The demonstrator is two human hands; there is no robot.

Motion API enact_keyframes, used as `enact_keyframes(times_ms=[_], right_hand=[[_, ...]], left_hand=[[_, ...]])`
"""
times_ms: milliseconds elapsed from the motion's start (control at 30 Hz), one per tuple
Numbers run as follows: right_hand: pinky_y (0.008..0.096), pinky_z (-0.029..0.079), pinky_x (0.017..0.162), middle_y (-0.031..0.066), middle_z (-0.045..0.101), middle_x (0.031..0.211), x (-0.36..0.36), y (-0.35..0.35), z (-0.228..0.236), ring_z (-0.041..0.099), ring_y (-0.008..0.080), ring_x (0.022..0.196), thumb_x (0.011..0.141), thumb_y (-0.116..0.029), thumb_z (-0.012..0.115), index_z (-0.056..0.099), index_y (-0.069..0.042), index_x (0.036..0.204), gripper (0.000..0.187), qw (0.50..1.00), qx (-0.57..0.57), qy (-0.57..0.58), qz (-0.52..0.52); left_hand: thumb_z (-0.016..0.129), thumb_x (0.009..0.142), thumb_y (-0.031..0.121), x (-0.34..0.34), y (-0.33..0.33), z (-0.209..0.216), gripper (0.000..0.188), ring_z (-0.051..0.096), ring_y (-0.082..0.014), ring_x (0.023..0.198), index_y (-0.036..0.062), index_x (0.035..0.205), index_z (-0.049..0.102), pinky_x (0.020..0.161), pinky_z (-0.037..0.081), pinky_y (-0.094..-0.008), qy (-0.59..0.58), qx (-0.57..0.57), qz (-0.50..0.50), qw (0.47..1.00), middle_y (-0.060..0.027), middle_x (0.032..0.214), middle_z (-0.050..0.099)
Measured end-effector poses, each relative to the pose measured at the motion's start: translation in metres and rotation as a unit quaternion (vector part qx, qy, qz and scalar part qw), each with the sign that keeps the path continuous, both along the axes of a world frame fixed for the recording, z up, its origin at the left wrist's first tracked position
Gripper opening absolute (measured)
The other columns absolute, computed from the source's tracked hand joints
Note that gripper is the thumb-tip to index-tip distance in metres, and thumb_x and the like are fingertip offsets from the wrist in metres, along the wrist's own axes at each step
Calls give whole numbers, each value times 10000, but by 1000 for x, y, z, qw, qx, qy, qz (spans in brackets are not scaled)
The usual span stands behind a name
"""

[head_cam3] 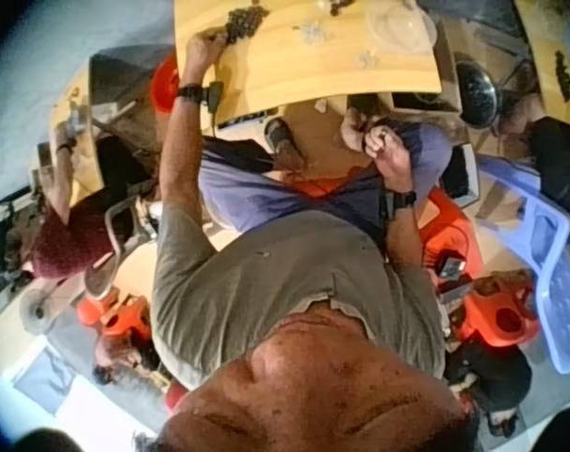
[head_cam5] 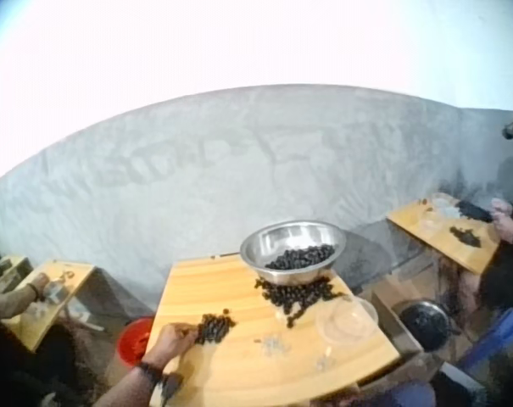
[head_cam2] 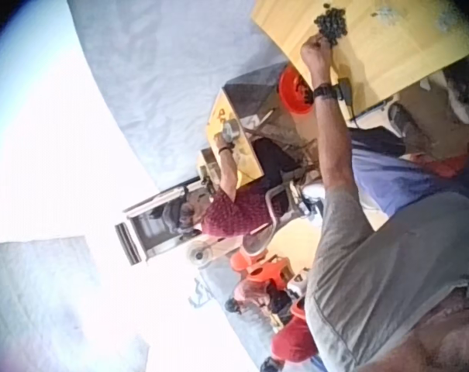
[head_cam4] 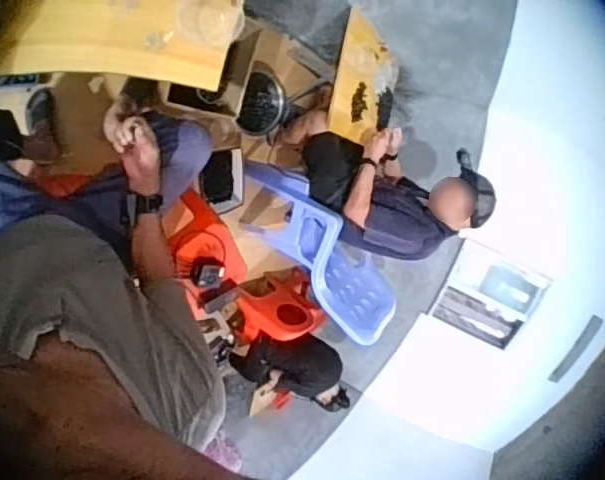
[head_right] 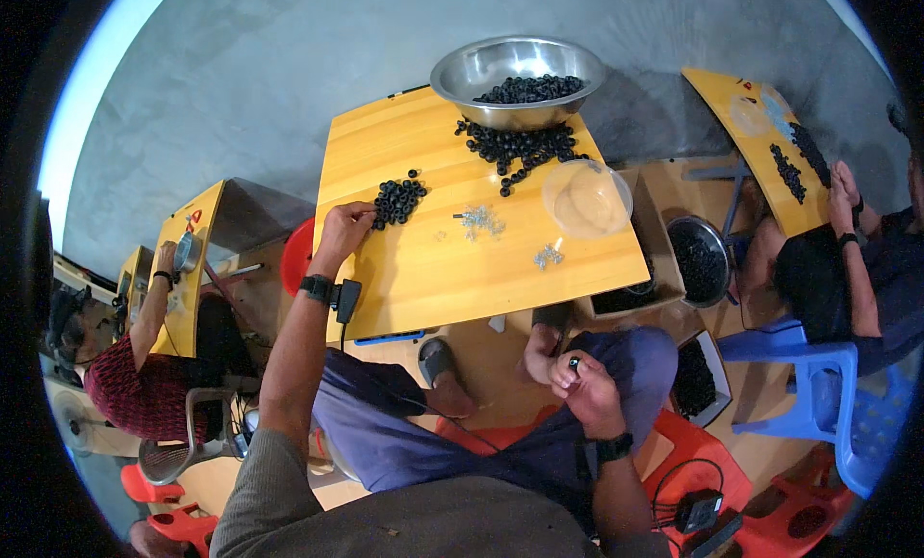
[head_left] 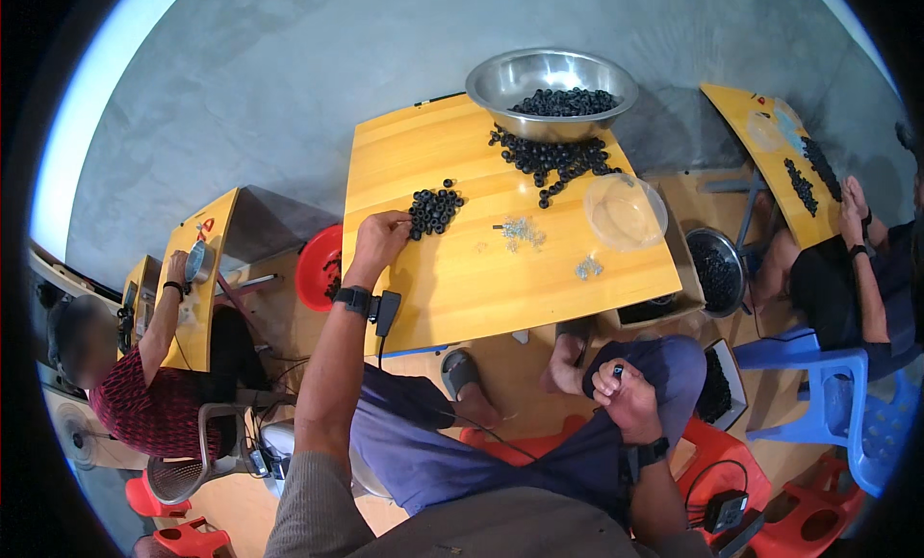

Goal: The worker is sorting small black plastic components and small metal rings at a workbench.

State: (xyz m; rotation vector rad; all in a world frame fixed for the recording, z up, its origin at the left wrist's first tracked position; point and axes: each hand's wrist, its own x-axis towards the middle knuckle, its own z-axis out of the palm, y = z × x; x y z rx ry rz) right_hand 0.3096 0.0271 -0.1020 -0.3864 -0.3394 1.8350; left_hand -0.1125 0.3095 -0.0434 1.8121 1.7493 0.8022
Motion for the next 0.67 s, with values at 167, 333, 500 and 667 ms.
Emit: enact_keyframes(times_ms=[167, 333, 500, 667], right_hand=[[272, 417, 662, 20, 486, 824, -7, 0, 2, 480, 140, 776, 991, -259, 605, 556, -35, 933, 237, 998, -19, -64, 19], [276, 416, 641, 8, 448, 806, -9, 1, -2, 465, 149, 774, 966, -261, 644, 561, -40, 943, 237, 996, -40, -73, 29], [278, 433, 673, 17, 504, 840, -12, -5, -5, 500, 140, 803, 998, -246, 604, 586, -25, 1004, 222, 998, -15, -49, 26], [289, 426, 677, 33, 465, 832, -21, -15, -12, 471, 161, 798, 972, -253, 650, 594, -73, 1044, 202, 998, -18, -33, 57]], left_hand=[[696, 858, 101, -2, 10, 0, 193, 666, -178, 550, -24, 990, 761, 548, 536, -320, 36, -2, -12, 999, -108, 694, 709], [701, 849, 58, 3, 3, 1, 151, 632, -144, 486, -47, 946, 752, 460, 513, -284, 7, -40, 19, 999, -88, 674, 698], [706, 803, 77, -14, -1, -18, 147, 675, -179, 539, -33, 888, 754, 551, 536, -305, -7, 28, 38, 999, -104, 633, 694], [702, 900, 110, -15, -44, -27, 143, 634, -133, 586, 11, 994, 746, 538, 502, -267, -126, 92, 66, 985, -63, 725, 700]])
